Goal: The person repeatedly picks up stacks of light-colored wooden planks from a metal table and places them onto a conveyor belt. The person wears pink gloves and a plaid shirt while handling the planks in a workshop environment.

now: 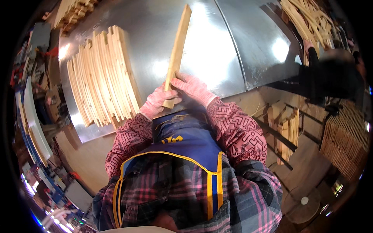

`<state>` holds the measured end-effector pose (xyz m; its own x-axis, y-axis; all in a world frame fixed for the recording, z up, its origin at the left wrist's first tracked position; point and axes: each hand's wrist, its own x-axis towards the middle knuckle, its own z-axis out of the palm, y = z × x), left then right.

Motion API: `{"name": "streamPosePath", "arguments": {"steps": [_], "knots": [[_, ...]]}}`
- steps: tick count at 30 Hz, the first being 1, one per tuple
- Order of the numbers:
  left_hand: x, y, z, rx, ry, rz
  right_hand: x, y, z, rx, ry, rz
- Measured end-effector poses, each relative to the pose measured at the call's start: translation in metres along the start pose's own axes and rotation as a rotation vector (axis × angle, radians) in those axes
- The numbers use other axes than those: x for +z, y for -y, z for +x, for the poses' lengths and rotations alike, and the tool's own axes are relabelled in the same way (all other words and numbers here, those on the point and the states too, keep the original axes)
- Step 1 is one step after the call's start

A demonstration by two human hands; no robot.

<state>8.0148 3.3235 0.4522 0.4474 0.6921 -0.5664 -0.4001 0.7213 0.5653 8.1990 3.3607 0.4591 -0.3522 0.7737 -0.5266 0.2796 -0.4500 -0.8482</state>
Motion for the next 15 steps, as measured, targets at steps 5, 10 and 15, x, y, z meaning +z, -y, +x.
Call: {"name": "streamPosePath", "arguments": {"steps": [5,10,15], "knots": [[-0.015,0.012,-0.034,0.026,0.107,-0.374,-0.001,-0.042,0.008,0.095,-0.016,0.151],[0.01,0.021,-0.026,0.043,-0.061,-0.58,-0.036,-0.066,0.012,0.102,0.075,-0.121],[0.054,0.034,-0.018,0.01,-0.132,-0.613,-0.091,-0.027,0.004,0.069,0.207,-0.538]]}}
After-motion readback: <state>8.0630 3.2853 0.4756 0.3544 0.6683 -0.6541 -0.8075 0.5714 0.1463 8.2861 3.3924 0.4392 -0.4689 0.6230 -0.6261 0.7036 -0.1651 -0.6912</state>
